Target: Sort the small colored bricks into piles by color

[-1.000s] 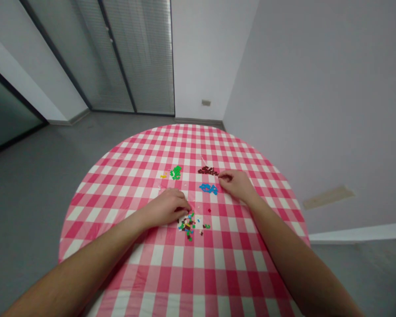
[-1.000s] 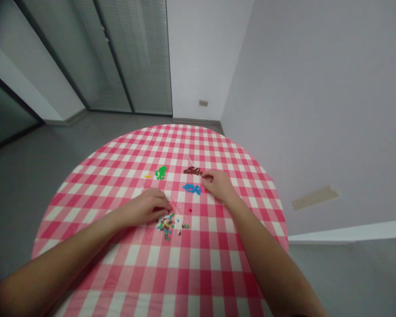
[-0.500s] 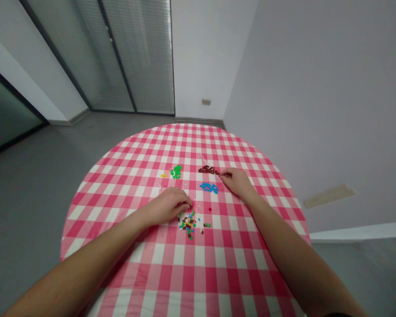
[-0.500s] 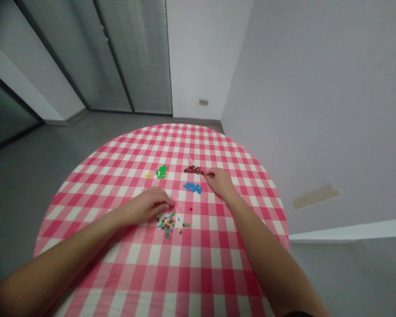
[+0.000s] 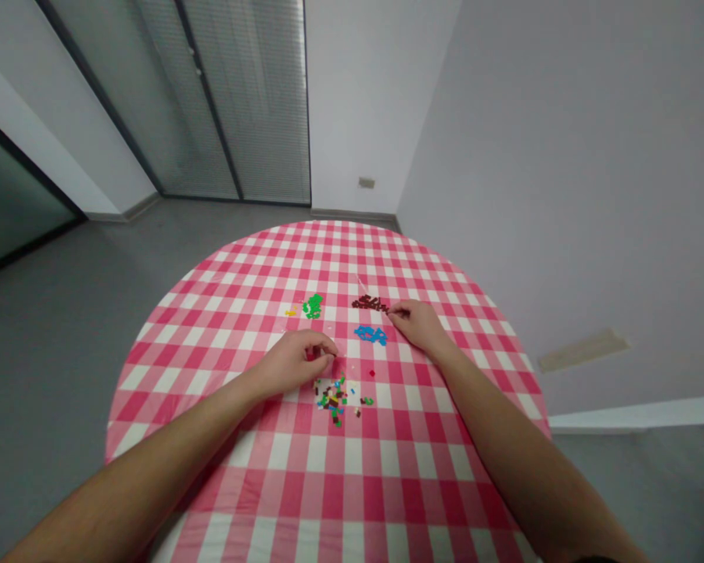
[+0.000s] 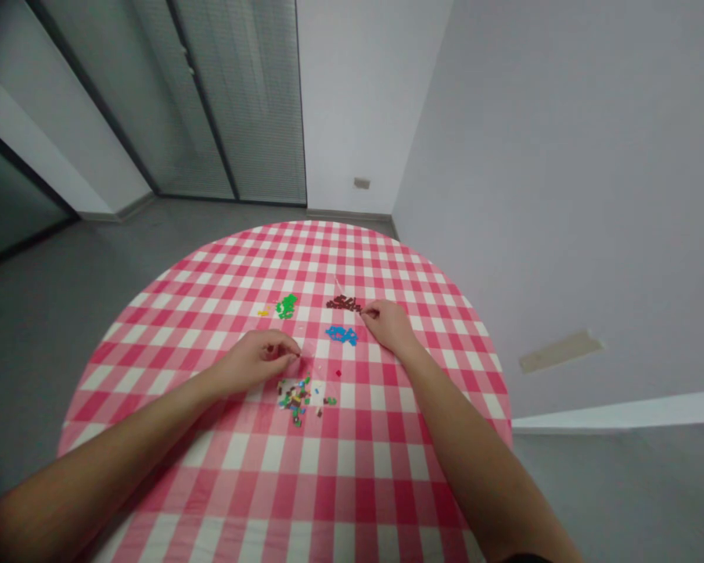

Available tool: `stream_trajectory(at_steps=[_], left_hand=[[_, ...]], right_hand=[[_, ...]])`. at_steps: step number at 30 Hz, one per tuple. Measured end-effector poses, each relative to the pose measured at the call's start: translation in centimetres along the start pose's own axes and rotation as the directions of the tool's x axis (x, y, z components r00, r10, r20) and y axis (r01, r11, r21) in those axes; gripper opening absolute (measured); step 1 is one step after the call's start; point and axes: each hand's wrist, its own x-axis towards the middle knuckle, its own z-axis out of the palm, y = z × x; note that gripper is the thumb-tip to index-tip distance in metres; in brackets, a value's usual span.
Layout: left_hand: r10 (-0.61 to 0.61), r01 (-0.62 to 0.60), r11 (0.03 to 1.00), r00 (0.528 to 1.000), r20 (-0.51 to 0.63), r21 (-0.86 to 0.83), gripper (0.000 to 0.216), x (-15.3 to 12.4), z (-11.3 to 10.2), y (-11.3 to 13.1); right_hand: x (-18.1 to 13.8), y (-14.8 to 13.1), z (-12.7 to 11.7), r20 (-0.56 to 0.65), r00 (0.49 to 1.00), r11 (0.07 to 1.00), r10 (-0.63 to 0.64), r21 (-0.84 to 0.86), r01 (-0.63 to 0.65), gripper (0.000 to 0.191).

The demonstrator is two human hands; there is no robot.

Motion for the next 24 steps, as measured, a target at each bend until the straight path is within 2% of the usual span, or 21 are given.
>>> stream_trajectory(at_steps=[11, 17, 19, 21, 24], left_hand=[[-0.050, 0.049, 0.997, 0.999, -0.005, -0.054, 0.019, 0.0, 0.2, -0.1], [-0.100, 0.091, 0.992, 0.991, -0.093, -0.092, 0.014, 0.2, 0.3, -0.2], [-0.114, 0.096, 0.986, 0.985, -0.128, -0.139, 0.011, 0.4, 0.4, -0.2], [-0.129, 0.100, 0.976, 0.981, -0.145, -0.193, 0.009, 0.5, 0.5, -0.3], [-0.125, 0.089, 0.968, 0.982, -0.144, -0.237, 0.009, 0.5, 0.7, -0.2]], right_hand=[[0.3, 0.3, 0.7, -0.079, 0.996, 0.999, 0.050, 0.009, -0.050, 0.018], [0.1, -0.5, 0.5, -0.186, 0.983, 0.999, 0.002, -0.049, -0.011, 0.019], [-0.5, -1.5, 0.3, -0.213, 0.975, 0.997, -0.065, -0.045, 0.056, 0.018], [-1.3, -2.8, 0.4, -0.177, 0.968, 0.983, -0.179, 0.000, 0.182, 0.017], [-2.9, -5.0, 0.9, -0.124, 0.899, 0.891, -0.420, 0.136, 0.434, 0.014]])
